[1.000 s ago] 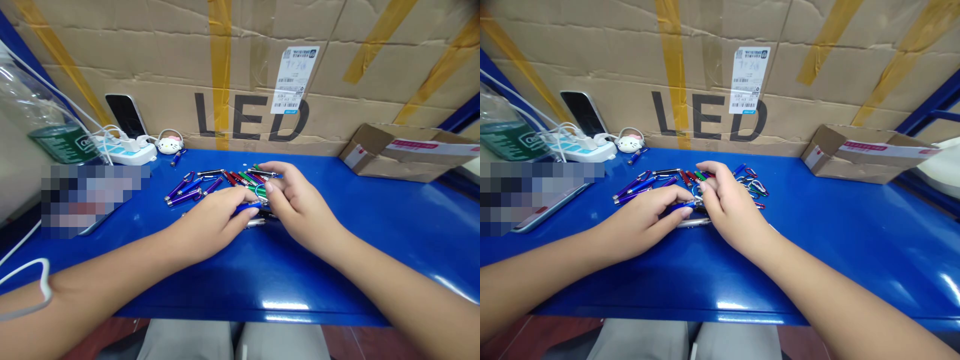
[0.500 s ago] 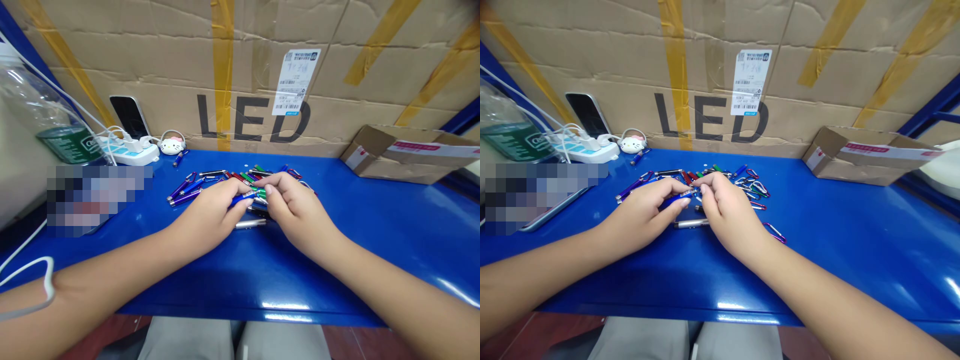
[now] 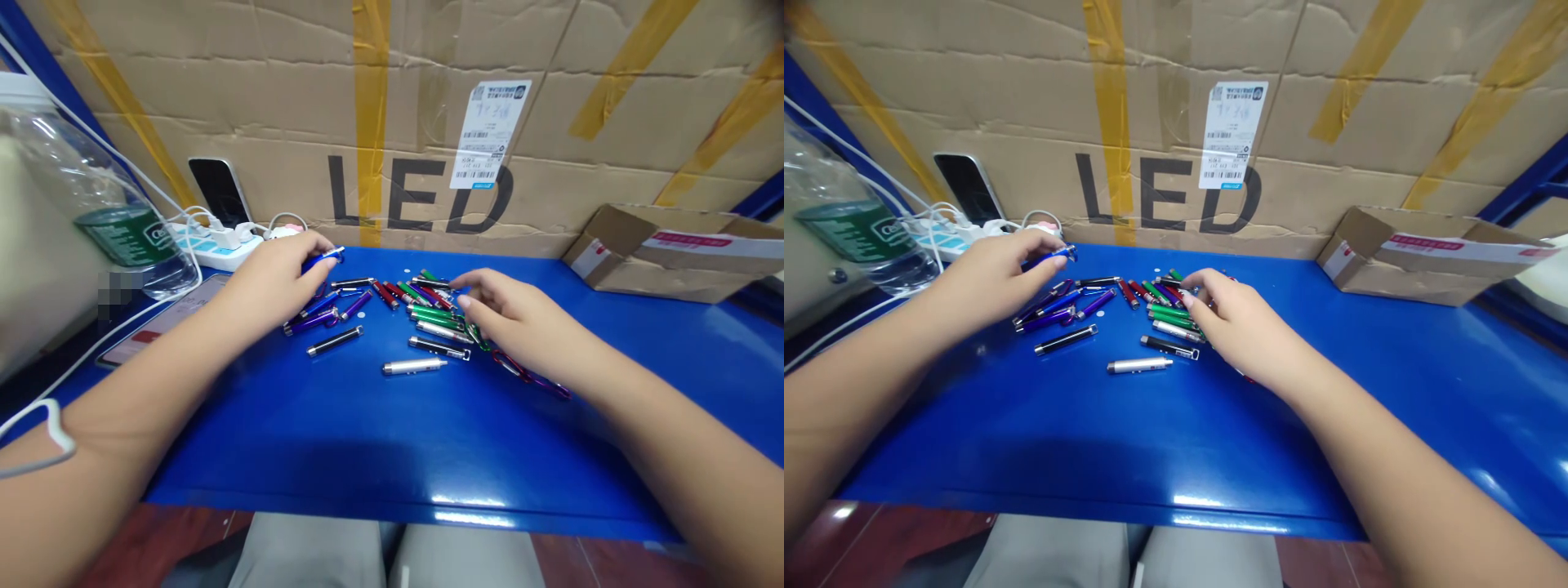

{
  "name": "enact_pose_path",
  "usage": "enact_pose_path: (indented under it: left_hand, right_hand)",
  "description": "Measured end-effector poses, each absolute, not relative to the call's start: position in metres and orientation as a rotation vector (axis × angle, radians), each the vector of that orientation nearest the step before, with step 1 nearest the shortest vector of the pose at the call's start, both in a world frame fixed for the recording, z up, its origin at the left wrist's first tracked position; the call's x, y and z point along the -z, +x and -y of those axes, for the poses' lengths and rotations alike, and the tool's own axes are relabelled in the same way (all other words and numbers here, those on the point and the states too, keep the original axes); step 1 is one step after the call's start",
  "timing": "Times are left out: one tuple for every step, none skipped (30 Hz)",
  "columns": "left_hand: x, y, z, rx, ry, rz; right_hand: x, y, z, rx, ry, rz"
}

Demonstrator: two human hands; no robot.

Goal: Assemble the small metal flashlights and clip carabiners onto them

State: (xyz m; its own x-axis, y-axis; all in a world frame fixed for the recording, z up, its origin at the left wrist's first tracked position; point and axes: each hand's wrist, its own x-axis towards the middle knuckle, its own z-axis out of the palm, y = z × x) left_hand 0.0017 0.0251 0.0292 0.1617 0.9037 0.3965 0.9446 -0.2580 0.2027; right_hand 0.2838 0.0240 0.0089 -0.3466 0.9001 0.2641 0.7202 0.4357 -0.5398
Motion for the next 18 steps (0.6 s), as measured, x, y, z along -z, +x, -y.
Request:
enact_pose_path:
  left_hand:
    - [-0.028, -0.005, -0.029, 0.598, -2.305, 1.883]
    - [-0.026, -0.01, -0.033, 0.506, -2.298, 1.916]
    - [-0.024, -0.014, -0.036, 0.411, -2.297, 1.951]
    - [-0.022, -0.016, -0.038, 0.325, -2.299, 1.983]
    - [-0.019, -0.017, -0.039, 0.25, -2.301, 2.011]
    - [-0.018, -0.017, -0.039, 0.194, -2.299, 2.032]
    - [-0.017, -0.016, -0.038, 0.161, -2.293, 2.041]
    - [-0.017, -0.014, -0.037, 0.152, -2.283, 2.039]
    - [-0.018, -0.012, -0.035, 0.165, -2.269, 2.024]
    - [-0.02, -0.009, -0.033, 0.196, -2.255, 1.999]
    - [-0.022, -0.005, -0.031, 0.232, -2.251, 1.963]
    - [-0.024, -0.001, -0.028, 0.268, -2.264, 1.92]
    - [-0.025, 0.003, -0.025, 0.292, -2.297, 1.877]
    - [-0.026, 0.007, -0.021, 0.3, -2.35, 1.835]
    - [-0.027, 0.011, -0.018, 0.29, -2.418, 1.798]
    - [-0.026, 0.015, -0.014, 0.26, -2.49, 1.769]
    - [-0.025, 0.018, -0.011, 0.215, -2.552, 1.749]
    - [-0.024, 0.019, -0.008, 0.166, -2.593, 1.735]
  right_hand:
    - [-0.01, 0.286, -0.025, -0.421, -1.395, 2.223]
    - [-0.01, 0.287, -0.026, -0.399, -1.414, 2.278]
    - [-0.01, 0.287, -0.027, -0.385, -1.416, 2.326]
    - [-0.009, 0.288, -0.027, -0.38, -1.403, 2.371]
    - [-0.009, 0.287, -0.026, -0.377, -1.385, 2.409]
    - [-0.008, 0.287, -0.026, -0.376, -1.366, 2.443]
    - [-0.008, 0.287, -0.026, -0.376, -1.351, 2.473]
    - [-0.008, 0.287, -0.025, -0.378, -1.343, 2.498]
    - [-0.008, 0.287, -0.025, -0.381, -1.342, 2.517]
    - [-0.009, 0.288, -0.024, -0.381, -1.343, 2.527]
    - [-0.01, 0.288, -0.023, -0.382, -1.34, 2.532]
    - [-0.011, 0.289, -0.023, -0.381, -1.334, 2.535]
    - [-0.012, 0.289, -0.022, -0.378, -1.325, 2.541]
    - [-0.013, 0.29, -0.021, -0.374, -1.311, 2.552]
    - [-0.013, 0.289, -0.02, -0.371, -1.288, 2.569]
    - [-0.013, 0.288, -0.019, -0.369, -1.254, 2.593]
    - [-0.013, 0.287, -0.017, -0.368, -1.211, 2.618]
    - [-0.012, 0.285, -0.016, -0.369, -1.162, 2.639]
